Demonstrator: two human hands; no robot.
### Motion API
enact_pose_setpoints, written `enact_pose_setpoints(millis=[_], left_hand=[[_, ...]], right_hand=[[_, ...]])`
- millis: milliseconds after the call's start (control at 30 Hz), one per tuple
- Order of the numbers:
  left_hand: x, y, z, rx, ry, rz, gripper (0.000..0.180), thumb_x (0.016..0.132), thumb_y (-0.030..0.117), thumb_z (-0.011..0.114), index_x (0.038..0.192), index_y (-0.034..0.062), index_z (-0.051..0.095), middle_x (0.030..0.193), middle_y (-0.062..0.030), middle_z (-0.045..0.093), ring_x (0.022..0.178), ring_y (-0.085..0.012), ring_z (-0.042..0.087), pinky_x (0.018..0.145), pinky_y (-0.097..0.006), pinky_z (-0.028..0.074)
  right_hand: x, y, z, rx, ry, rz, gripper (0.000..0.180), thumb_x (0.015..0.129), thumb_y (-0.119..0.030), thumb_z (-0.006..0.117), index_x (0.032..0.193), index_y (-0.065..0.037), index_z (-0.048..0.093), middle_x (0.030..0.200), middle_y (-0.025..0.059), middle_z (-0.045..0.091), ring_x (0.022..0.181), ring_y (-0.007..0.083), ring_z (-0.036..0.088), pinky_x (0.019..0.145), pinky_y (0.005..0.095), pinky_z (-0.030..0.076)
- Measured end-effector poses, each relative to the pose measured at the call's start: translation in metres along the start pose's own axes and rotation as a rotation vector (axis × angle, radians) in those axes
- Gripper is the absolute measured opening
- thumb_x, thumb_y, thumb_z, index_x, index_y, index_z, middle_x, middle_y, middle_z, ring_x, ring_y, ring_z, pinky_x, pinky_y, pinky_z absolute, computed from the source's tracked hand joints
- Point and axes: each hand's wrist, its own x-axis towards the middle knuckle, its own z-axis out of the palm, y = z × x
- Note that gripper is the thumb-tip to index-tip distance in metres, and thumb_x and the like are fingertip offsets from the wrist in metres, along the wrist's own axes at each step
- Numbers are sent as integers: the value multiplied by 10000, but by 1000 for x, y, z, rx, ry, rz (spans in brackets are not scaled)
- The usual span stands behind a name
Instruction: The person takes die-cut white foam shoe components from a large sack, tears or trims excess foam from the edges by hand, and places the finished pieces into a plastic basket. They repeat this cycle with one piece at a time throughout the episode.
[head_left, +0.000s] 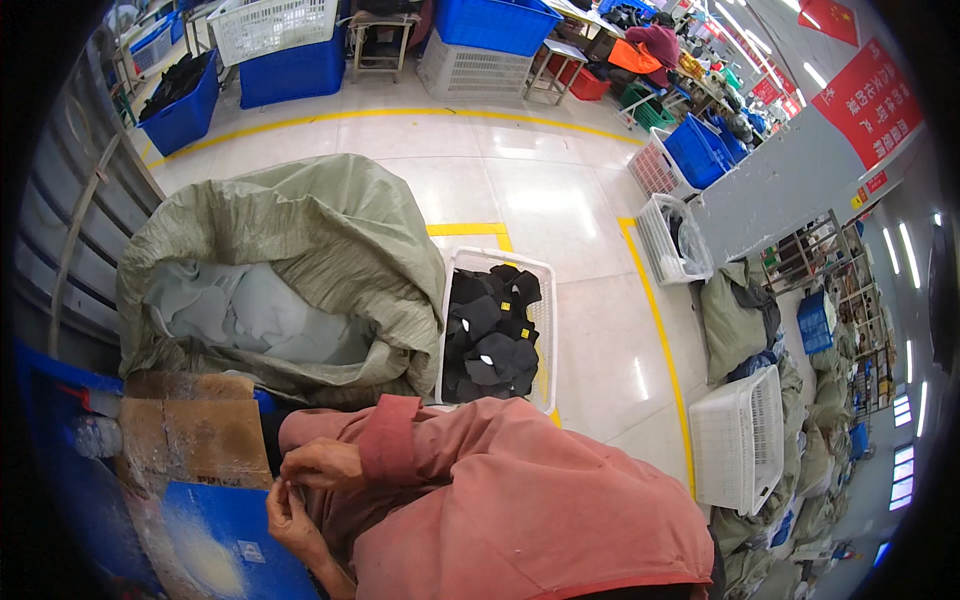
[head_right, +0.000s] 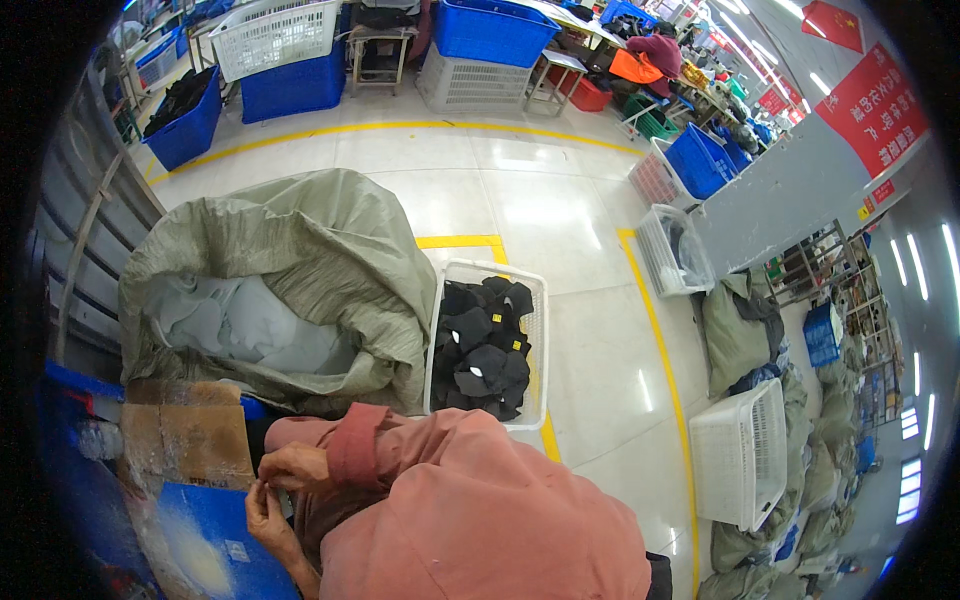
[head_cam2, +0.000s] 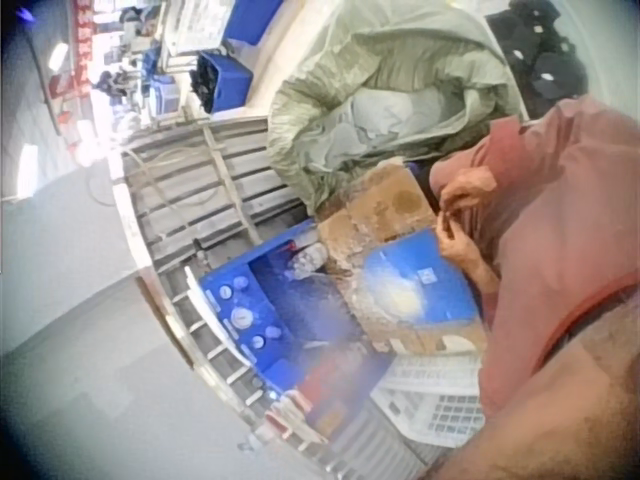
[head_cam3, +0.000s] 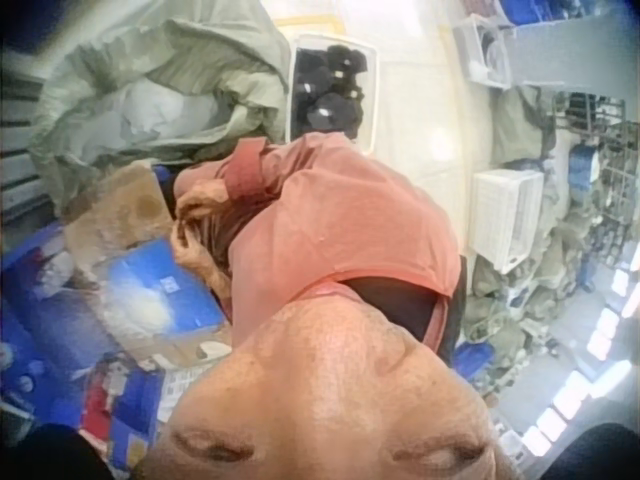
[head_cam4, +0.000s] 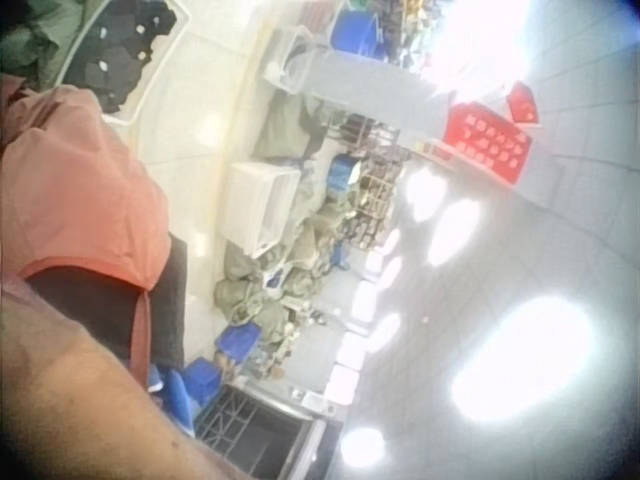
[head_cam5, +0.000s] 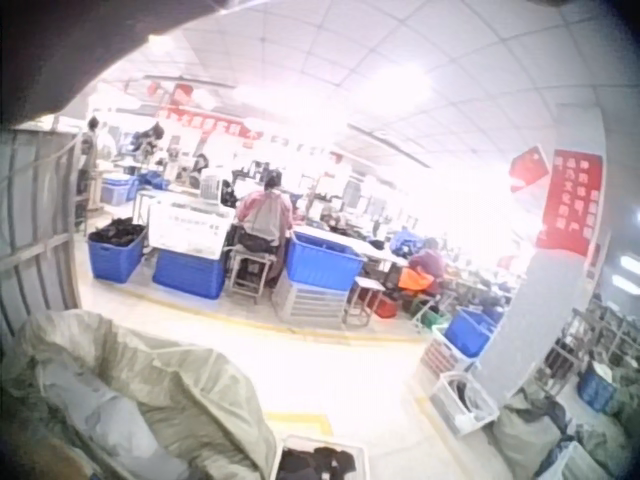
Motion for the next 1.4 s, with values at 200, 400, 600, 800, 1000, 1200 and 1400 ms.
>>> enact_pose_setpoints(millis=[200,400,600,800,1000,1200,1400], left_hand=[[1,13,2,149,30,109,218,995,50,678,1192,-39,704,1112,-136,761,1003,-218,718,899,-335,563],[-2,17,6,225,47,149,184,976,45,690,1143,-30,713,1057,-138,761,952,-229,719,856,-339,562],[1,25,16,238,27,148,153,964,26,695,1107,-25,714,1030,-126,756,935,-206,703,843,-322,556],[4,17,15,-28,-39,33,161,975,49,709,1115,-29,695,1035,-72,734,943,-155,673,851,-300,553],[-1,10,11,-158,-87,-27,185,980,55,712,1146,-20,675,1043,-54,712,962,-132,657,864,-279,546],[0,10,3,-340,-32,88,215,991,18,672,1203,-14,654,1024,-79,715,938,-145,666,852,-279,547],[0,8,12,-437,-77,-57,255,1003,34,682,1249,-24,649,1022,-82,721,927,-145,684,860,-275,563]], right_hand=[[-1,1,2,-17,67,-72,283,943,-32,622,1222,6,640,1020,169,741,978,326,731,857,407,573],[-5,2,-3,79,82,14,355,942,-34,594,1291,23,604,948,152,739,916,293,736,823,384,571],[-2,4,-15,97,60,97,392,965,-59,581,1348,26,583,930,118,695,876,249,691,821,354,552],[-4,9,-19,16,35,30,387,935,-36,618,1321,-13,610,988,135,682,923,275,688,822,366,553],[-4,-3,-19,-266,56,-304,231,871,-74,673,1100,-52,656,997,141,660,950,378,654,845,461,546],[-1,20,-43,-443,59,-180,226,867,-117,672,1082,-49,661,1012,144,657,990,375,654,843,472,548],[-4,23,-41,-178,61,-60,176,953,-161,656,1065,-27,676,1010,169,673,937,346,680,802,425,557]])
